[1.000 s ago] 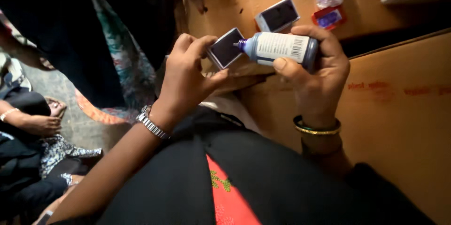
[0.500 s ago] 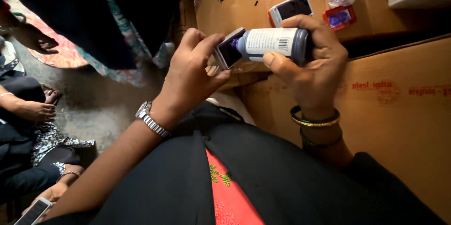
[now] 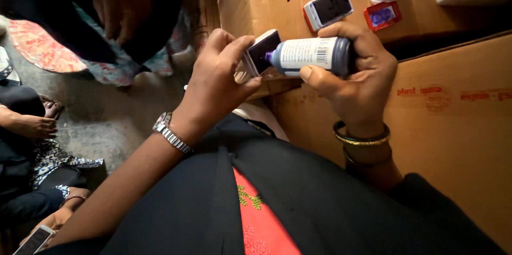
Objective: The person sits on the floor and squeezes ink from a bottle onto the pad of each rubber stamp, working on stamps held in the lap and later on a row of stamps laid on a cardboard sheet, refilling each pad in turn.
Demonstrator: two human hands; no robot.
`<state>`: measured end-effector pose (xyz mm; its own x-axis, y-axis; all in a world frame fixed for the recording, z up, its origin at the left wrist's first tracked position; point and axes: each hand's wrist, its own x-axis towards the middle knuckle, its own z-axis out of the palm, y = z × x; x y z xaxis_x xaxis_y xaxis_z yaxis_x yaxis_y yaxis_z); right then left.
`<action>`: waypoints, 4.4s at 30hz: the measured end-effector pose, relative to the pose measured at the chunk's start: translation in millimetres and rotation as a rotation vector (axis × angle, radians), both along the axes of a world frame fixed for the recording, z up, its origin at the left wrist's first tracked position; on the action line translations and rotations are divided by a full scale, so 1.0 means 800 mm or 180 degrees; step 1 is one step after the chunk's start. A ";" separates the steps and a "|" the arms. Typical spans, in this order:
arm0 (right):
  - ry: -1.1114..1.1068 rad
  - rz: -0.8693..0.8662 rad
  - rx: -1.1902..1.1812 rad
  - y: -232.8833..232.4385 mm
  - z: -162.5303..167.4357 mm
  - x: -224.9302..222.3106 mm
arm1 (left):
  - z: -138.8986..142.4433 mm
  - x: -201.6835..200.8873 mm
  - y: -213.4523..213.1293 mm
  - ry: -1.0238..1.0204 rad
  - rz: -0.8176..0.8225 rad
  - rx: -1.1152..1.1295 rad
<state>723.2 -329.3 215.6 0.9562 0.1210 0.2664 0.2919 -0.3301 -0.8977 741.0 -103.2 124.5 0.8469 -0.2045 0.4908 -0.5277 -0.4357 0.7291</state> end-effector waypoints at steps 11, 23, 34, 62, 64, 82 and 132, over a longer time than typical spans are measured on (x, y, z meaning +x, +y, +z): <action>-0.0048 -0.0053 -0.0074 -0.012 -0.006 -0.003 | -0.006 -0.001 -0.001 -0.0041 0.0037 0.0014; -0.0176 -0.0083 -0.0098 -0.014 -0.011 0.005 | -0.007 -0.003 0.000 -0.0049 0.0064 0.0013; -0.0311 -0.0017 -0.0196 -0.008 -0.010 0.017 | -0.002 -0.006 0.002 -0.0016 0.0052 -0.0026; -0.0389 0.0013 -0.0271 -0.010 -0.010 0.031 | -0.002 -0.001 -0.003 -0.0024 0.0108 -0.0058; -0.0362 -0.0061 -0.0143 -0.012 -0.010 0.030 | -0.003 -0.001 -0.005 -0.0110 0.0170 -0.0052; -0.0394 -0.0020 -0.0251 -0.017 -0.017 0.041 | -0.005 -0.001 -0.006 0.0027 0.0165 -0.0139; -0.0266 -0.0143 -0.0108 -0.033 -0.016 0.034 | 0.000 0.002 -0.007 0.0061 0.0149 -0.0128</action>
<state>750.5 -355.6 202.9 0.9355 0.0888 0.3420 0.3495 -0.3745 -0.8588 742.8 -108.6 124.5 0.8644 -0.1447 0.4814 -0.4932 -0.4298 0.7563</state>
